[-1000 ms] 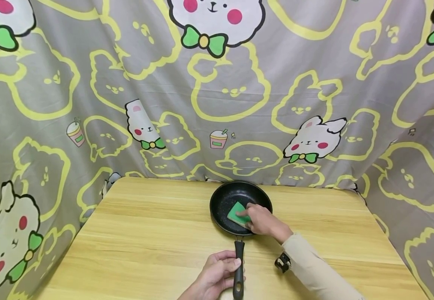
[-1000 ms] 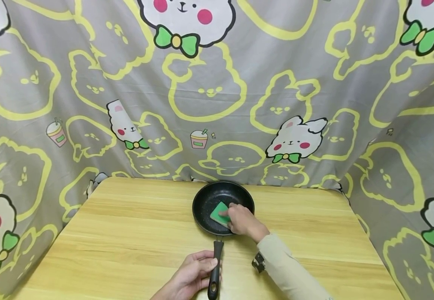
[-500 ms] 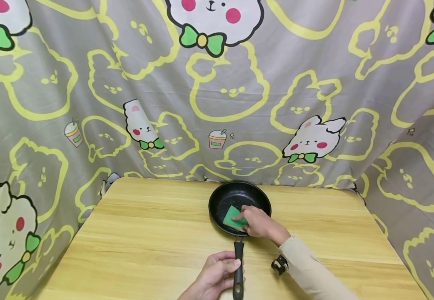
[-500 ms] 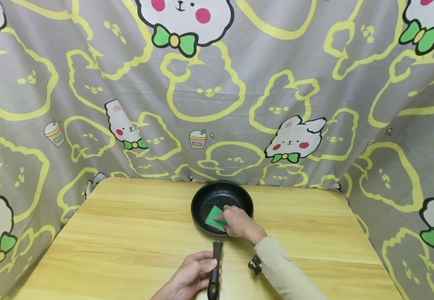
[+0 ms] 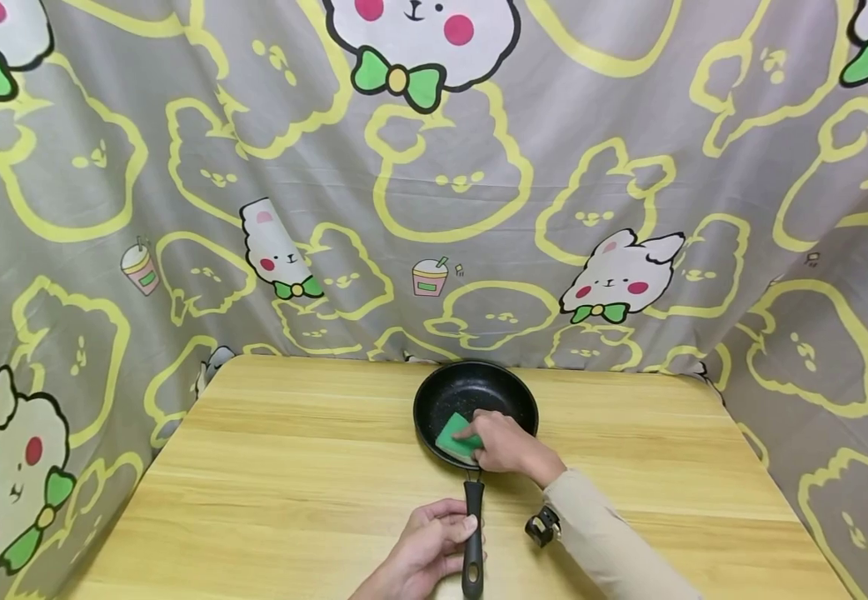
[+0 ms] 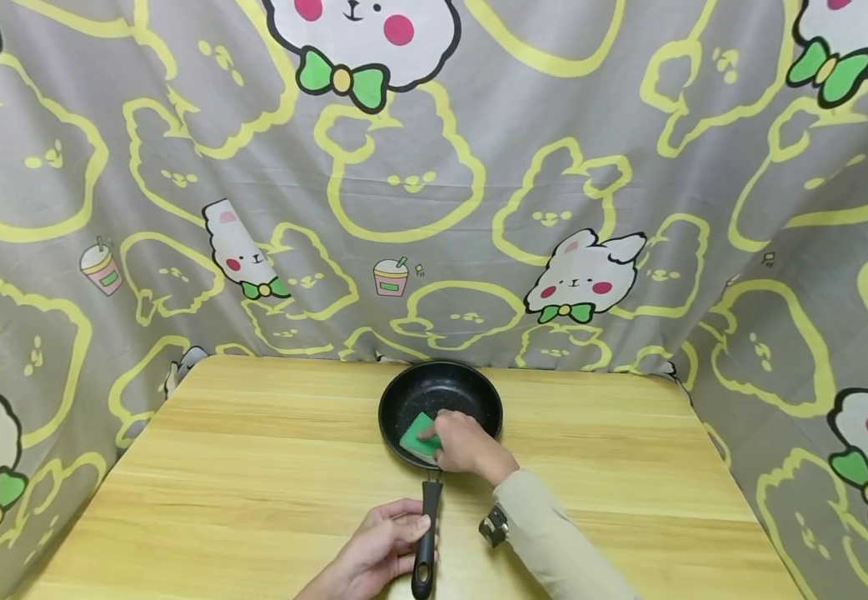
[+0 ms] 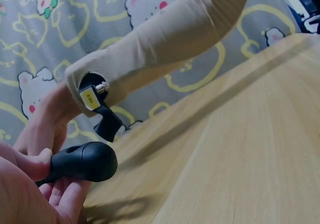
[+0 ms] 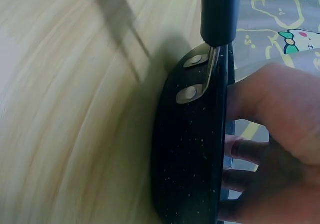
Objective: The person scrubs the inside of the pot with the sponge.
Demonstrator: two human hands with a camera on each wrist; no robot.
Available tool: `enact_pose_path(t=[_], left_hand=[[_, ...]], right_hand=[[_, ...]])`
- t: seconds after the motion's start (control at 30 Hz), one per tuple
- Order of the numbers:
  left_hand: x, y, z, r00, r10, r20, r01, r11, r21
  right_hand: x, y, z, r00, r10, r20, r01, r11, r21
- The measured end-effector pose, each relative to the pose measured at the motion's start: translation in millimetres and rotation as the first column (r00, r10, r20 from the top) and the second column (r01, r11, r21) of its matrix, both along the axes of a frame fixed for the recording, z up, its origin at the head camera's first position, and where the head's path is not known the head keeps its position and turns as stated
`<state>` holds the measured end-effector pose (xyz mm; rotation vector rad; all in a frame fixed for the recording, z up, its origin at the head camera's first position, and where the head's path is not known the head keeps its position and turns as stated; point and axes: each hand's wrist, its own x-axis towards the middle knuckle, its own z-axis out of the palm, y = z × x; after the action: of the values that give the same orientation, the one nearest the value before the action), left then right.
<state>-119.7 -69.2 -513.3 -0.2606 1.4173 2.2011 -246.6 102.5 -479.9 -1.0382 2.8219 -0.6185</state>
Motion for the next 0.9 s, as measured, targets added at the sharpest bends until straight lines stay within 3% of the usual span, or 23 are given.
enact_pose_path(t=[0.43,0.73,0.9], left_hand=[[2.0,-0.7,-1.7,1.000,-0.009,-0.026,0.010,0.999,0.039],[0.5,-2.1,-2.6,1.000,-0.016,0.006,0.016,0.999,0.030],[0.8,-2.2,-1.0,1.000,-0.017,-0.017,0.018,0.999,0.038]], right_hand=[[-1.8,-14.8,2.5,0.998,-0.040,0.057,0.041,0.999,-0.013],[-8.6,-28.8,-2.7,0.998,-0.067,-0.005,0.067,0.997,-0.035],[-16.5,-36.4,-4.2,0.995,-0.077,-0.058,0.076,0.997,-0.018]])
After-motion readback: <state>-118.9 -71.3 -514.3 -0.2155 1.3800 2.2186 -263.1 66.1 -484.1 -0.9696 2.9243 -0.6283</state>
